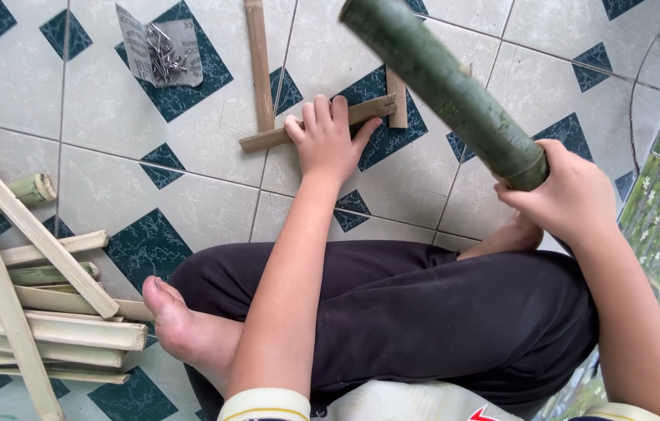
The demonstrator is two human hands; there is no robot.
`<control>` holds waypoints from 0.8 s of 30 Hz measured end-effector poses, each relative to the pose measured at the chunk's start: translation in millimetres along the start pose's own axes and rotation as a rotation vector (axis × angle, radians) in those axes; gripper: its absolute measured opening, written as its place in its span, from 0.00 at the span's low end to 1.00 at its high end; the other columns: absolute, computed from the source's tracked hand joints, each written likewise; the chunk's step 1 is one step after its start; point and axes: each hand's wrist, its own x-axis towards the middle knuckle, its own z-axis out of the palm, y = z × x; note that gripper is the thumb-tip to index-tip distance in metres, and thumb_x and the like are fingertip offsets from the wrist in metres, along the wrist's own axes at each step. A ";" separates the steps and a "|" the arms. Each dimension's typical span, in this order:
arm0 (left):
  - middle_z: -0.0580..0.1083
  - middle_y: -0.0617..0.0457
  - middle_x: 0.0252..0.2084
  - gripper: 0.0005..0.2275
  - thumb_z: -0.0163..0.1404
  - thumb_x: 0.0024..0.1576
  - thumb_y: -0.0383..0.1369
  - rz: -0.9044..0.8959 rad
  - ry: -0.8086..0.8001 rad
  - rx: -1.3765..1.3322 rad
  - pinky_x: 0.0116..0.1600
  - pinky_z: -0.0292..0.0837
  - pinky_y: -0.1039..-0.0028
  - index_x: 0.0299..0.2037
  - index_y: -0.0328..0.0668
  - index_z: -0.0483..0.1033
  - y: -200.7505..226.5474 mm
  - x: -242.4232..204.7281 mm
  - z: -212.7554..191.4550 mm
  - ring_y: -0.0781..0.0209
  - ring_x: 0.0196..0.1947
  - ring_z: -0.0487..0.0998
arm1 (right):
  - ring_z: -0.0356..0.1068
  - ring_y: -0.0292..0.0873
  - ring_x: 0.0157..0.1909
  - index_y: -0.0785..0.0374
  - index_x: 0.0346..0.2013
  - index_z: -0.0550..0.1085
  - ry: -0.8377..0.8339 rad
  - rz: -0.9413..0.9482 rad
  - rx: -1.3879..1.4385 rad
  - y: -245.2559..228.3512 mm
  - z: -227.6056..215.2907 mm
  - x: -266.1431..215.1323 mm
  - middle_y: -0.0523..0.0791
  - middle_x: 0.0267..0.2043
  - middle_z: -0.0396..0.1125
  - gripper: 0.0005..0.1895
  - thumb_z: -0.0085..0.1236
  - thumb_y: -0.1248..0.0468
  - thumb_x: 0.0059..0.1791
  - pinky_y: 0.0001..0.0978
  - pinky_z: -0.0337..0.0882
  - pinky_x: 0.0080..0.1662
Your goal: Assembling a small rectangular frame from bamboo sticks using nails and a large bamboo pole as a hammer.
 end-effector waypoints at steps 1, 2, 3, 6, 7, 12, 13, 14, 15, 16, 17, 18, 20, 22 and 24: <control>0.60 0.57 0.29 0.25 0.32 0.50 0.61 -0.006 -0.002 -0.006 0.37 0.53 0.66 0.32 0.46 0.65 1.1 -2.1 -0.4 0.59 0.29 0.59 | 0.67 0.49 0.33 0.58 0.47 0.67 -0.002 0.000 -0.008 4.4 3.5 -0.1 0.47 0.31 0.67 0.31 0.56 0.48 0.33 0.41 0.66 0.29; 0.61 0.57 0.30 0.21 0.36 0.51 0.58 0.034 0.058 0.006 0.37 0.54 0.64 0.31 0.49 0.65 0.0 1.2 -0.2 0.59 0.29 0.61 | 0.66 0.50 0.32 0.60 0.44 0.67 0.017 0.038 -0.019 7.1 6.6 3.5 0.47 0.29 0.66 0.30 0.56 0.48 0.33 0.41 0.64 0.27; 0.63 0.57 0.30 0.17 0.41 0.52 0.55 0.073 0.118 0.019 0.38 0.56 0.62 0.31 0.52 0.66 -0.7 4.7 -0.5 0.58 0.29 0.62 | 0.66 0.51 0.31 0.62 0.42 0.66 0.036 0.076 -0.029 10.1 9.1 7.2 0.48 0.28 0.66 0.30 0.55 0.48 0.33 0.41 0.62 0.26; 0.65 0.61 0.43 0.14 0.45 0.53 0.45 0.214 0.076 -0.025 0.39 0.57 0.65 0.49 0.62 0.66 1.3 13.9 9.0 0.60 0.36 0.63 | 0.65 0.52 0.35 0.63 0.43 0.66 0.059 0.126 0.071 13.4 12.0 11.5 0.50 0.31 0.66 0.30 0.55 0.49 0.32 0.42 0.63 0.31; 0.65 0.61 0.43 0.14 0.45 0.53 0.45 0.215 0.079 -0.025 0.39 0.57 0.65 0.49 0.62 0.66 0.0 16.1 11.0 0.60 0.36 0.63 | 0.65 0.52 0.35 0.63 0.43 0.66 0.062 0.126 0.072 13.3 12.4 15.1 0.50 0.31 0.66 0.30 0.55 0.49 0.32 0.42 0.63 0.31; 0.61 0.58 0.47 0.25 0.43 0.49 0.31 0.307 -0.140 -0.183 0.46 0.54 0.59 0.59 0.63 0.56 4.5 24.0 16.0 0.57 0.43 0.60 | 0.64 0.52 0.30 0.65 0.38 0.64 0.044 0.140 0.001 19.8 16.6 22.3 0.49 0.28 0.64 0.28 0.53 0.48 0.34 0.41 0.61 0.25; 0.61 0.58 0.47 0.25 0.43 0.49 0.31 0.314 -0.136 -0.185 0.46 0.54 0.59 0.59 0.63 0.56 7.6 28.0 13.8 0.57 0.43 0.60 | 0.64 0.52 0.30 0.65 0.38 0.64 0.049 0.146 0.003 22.0 17.1 24.4 0.49 0.28 0.64 0.28 0.53 0.48 0.34 0.41 0.61 0.25; 0.62 0.60 0.44 0.21 0.40 0.53 0.38 0.242 -0.134 -0.254 0.46 0.52 0.60 0.58 0.66 0.57 9.5 30.4 11.1 0.59 0.41 0.61 | 0.63 0.51 0.29 0.65 0.37 0.63 0.024 0.152 -0.001 23.6 18.7 26.2 0.49 0.26 0.63 0.28 0.54 0.47 0.35 0.41 0.59 0.24; 0.63 0.61 0.40 0.18 0.38 0.56 0.44 0.170 -0.131 -0.322 0.47 0.50 0.61 0.57 0.68 0.58 11.4 32.7 8.5 0.61 0.39 0.62 | 0.62 0.50 0.27 0.65 0.36 0.62 -0.001 0.158 -0.006 25.1 20.4 28.0 0.48 0.25 0.62 0.27 0.54 0.47 0.35 0.40 0.58 0.23; 0.63 0.61 0.40 0.18 0.38 0.56 0.44 0.175 -0.133 -0.319 0.47 0.50 0.61 0.57 0.68 0.58 13.4 35.2 9.5 0.61 0.39 0.62 | 0.62 0.50 0.27 0.65 0.36 0.62 -0.002 0.160 -0.001 27.1 22.2 29.6 0.48 0.25 0.62 0.27 0.54 0.47 0.35 0.40 0.58 0.23; 0.63 0.61 0.37 0.17 0.40 0.56 0.41 0.153 -0.134 -0.307 0.45 0.52 0.61 0.56 0.70 0.60 15.5 37.8 10.5 0.60 0.38 0.61 | 0.63 0.51 0.29 0.65 0.38 0.62 -0.026 0.157 0.007 29.2 23.9 31.2 0.49 0.26 0.63 0.28 0.54 0.48 0.35 0.41 0.60 0.25; 0.62 0.61 0.35 0.16 0.43 0.55 0.39 0.132 -0.132 -0.293 0.43 0.53 0.61 0.54 0.72 0.62 17.7 41.6 11.9 0.59 0.36 0.61 | 0.64 0.52 0.30 0.65 0.40 0.62 -0.046 0.153 0.016 31.4 25.4 33.6 0.50 0.28 0.64 0.29 0.54 0.49 0.35 0.42 0.61 0.26; 0.64 0.63 0.37 0.18 0.43 0.54 0.35 0.139 -0.148 -0.333 0.40 0.52 0.64 0.54 0.72 0.61 19.4 45.2 10.4 0.61 0.36 0.63 | 0.64 0.52 0.32 0.65 0.39 0.62 -0.063 0.156 0.032 33.5 28.4 34.9 0.50 0.28 0.65 0.28 0.55 0.49 0.35 0.42 0.62 0.27; 0.66 0.65 0.39 0.20 0.43 0.54 0.31 0.147 -0.170 -0.378 0.37 0.51 0.68 0.54 0.72 0.60 20.8 48.3 9.8 0.62 0.37 0.64 | 0.64 0.52 0.34 0.64 0.38 0.61 -0.083 0.163 0.045 34.5 28.9 35.6 0.50 0.29 0.65 0.27 0.56 0.49 0.35 0.42 0.62 0.27; 0.67 0.65 0.36 0.13 0.42 0.54 0.31 0.169 -0.126 -0.420 0.34 0.49 0.70 0.46 0.68 0.65 19.8 49.6 9.2 0.63 0.30 0.66 | 0.64 0.52 0.35 0.64 0.40 0.62 -0.111 0.154 0.053 33.1 27.3 36.0 0.51 0.31 0.65 0.28 0.56 0.50 0.35 0.43 0.63 0.28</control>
